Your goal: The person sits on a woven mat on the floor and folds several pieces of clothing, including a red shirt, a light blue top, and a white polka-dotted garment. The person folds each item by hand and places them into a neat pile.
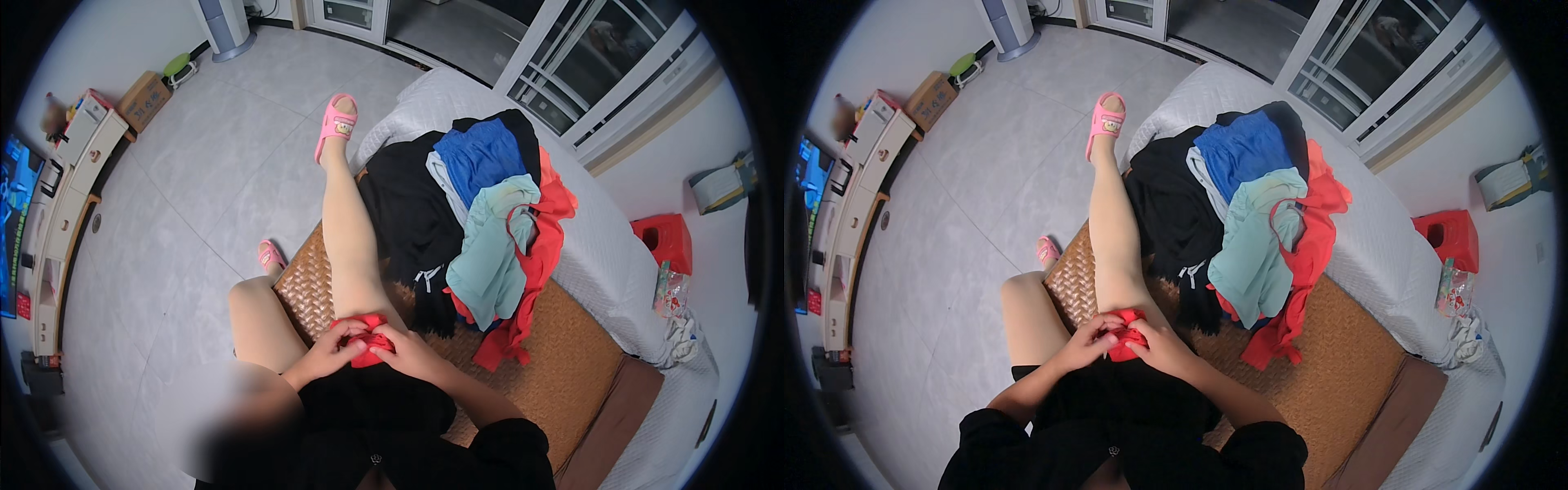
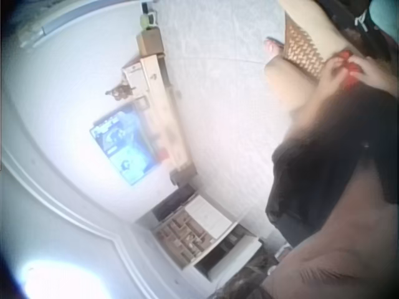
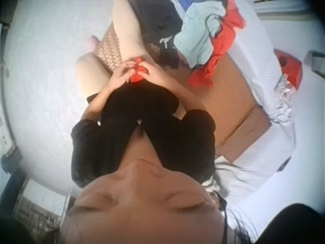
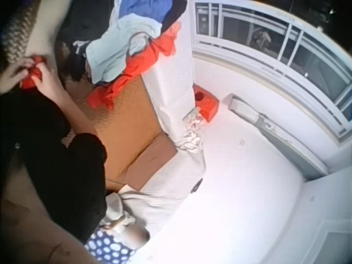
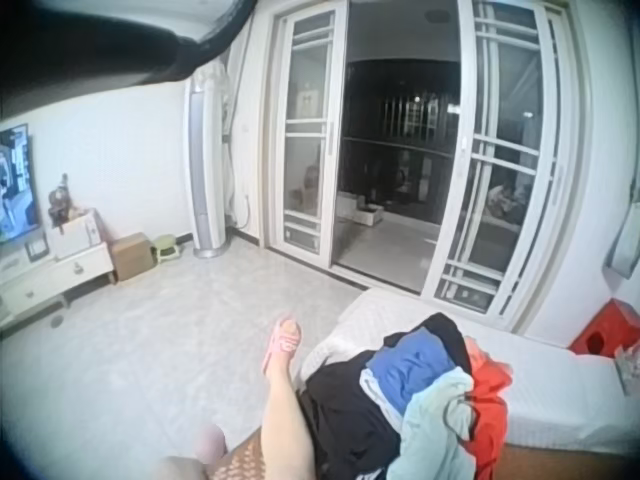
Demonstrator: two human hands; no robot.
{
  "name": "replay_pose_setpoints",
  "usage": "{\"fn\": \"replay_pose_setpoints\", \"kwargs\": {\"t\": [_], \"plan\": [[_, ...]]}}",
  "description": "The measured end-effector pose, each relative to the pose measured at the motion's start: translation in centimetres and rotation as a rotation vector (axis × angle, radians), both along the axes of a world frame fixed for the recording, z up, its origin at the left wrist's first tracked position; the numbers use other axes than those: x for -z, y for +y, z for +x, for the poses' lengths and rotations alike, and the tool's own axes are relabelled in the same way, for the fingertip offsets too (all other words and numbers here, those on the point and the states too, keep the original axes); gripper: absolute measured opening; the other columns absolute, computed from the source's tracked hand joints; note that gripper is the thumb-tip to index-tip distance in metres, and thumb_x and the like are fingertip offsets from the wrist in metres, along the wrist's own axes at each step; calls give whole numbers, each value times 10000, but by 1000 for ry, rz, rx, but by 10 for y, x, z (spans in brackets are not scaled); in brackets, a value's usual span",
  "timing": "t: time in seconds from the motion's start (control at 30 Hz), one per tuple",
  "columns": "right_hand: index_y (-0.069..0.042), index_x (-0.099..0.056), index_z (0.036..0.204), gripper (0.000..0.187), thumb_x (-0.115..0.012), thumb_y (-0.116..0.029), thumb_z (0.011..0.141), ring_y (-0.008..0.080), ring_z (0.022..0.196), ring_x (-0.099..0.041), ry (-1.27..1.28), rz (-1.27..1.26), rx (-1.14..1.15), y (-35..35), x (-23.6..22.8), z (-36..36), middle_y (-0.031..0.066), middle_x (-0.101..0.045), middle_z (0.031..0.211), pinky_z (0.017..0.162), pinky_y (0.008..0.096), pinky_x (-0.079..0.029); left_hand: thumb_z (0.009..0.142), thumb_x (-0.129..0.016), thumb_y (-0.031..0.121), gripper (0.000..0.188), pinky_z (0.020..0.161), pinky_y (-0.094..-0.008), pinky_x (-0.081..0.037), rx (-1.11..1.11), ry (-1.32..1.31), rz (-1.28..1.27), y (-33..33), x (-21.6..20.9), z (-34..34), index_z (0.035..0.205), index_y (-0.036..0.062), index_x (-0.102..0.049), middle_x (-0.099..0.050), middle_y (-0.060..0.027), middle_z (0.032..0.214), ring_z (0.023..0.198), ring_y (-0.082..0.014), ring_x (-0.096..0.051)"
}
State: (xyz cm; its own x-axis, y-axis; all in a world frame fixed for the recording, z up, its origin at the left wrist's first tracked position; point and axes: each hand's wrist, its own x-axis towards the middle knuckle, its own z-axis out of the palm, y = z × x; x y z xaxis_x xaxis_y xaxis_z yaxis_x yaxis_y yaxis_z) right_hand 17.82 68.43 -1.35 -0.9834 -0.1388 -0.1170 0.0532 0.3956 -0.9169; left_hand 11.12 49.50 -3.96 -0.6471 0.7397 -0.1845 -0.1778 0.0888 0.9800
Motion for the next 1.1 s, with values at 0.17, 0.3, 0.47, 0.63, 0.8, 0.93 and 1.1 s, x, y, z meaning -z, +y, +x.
{"fn": "replay_pose_setpoints", "kwargs": {"t": [0.17, 0.3, 0.47, 0.63, 0.8, 0.93, 1.1], "plan": [[-44, -522, 986, 228, -610, -107, 785, 371, 778, -583, 95, 16, -77, -2, -3, 6, 188, -591, 856, 656, 402, -463, 830, -629, 120, 331, 817, -245, -438, -266, -353, 72, -2, 18, -3, 1092, -33, -496, -555, -69, 1025, 928, -121, -530], [-54, -541, 960, 247, -636, -72, 733, 326, 799, -579, 192, 23, -215, 3, -7, 17, 140, -591, 873, 684, 379, -457, 715, -706, 68, 284, 786, -318, -442, -115, 615, -118, 6, -14, -19, 963, 35, -571, -529, -111, 1012, 892, -239, -537], [-63, -548, 931, 244, -643, -67, 707, 282, 864, -567, 232, 124, -200, 5, -11, 39, 100, -588, 892, 780, 372, -423, 664, -694, 178, 334, 783, -380, -422, 216, 988, -152, 11, -23, -6, 956, 58, -584, -518, -113, 994, 915, -289, -518], [-73, -553, 938, 244, -616, -66, 703, 254, 953, -548, 289, 243, -317, 6, 6, 50, 84, -576, 980, 840, 370, -397, 658, -644, 81, 313, 766, -369, -427, 90, 1068, -235, 21, -9, -17, 962, 40, -585, -527, -108, 965, 892, -279, -522], [-64, -552, 943, 242, -600, -56, 706, 262, 961, -546, 308, 252, -294, 6, 15, 55, 97, -571, 987, 855, 379, -402, 677, -616, 25, 314, 768, -372, -447, 182, 1142, -195, 13, -5, -12, 990, 19, -588, -545, -118, 994, 890, -282, -536], [-54, -552, 936, 231, -604, -57, 711, 279, 949, -549, 338, 217, -247, 4, 15, 56, 111, -572, 977, 854, 389, -414, 704, -581, -1, 292, 764, -355, -444, 127, 1120, -100, 8, -2, -6, 996, 12, -602, -552, -116, 1007, 870, -274, -533], [-40, -552, 937, 229, -607, -62, 715, 299, 926, -554, 322, 197, -243, 5, 15, 56, 123, -575, 964, 836, 384, -427, 706, -582, 22, 256, 810, -356, -435, 207, 1086, -127, 4, 2, 8, 960, 12, -613, -557, -102, 1013, 914, -270, -526]]}}
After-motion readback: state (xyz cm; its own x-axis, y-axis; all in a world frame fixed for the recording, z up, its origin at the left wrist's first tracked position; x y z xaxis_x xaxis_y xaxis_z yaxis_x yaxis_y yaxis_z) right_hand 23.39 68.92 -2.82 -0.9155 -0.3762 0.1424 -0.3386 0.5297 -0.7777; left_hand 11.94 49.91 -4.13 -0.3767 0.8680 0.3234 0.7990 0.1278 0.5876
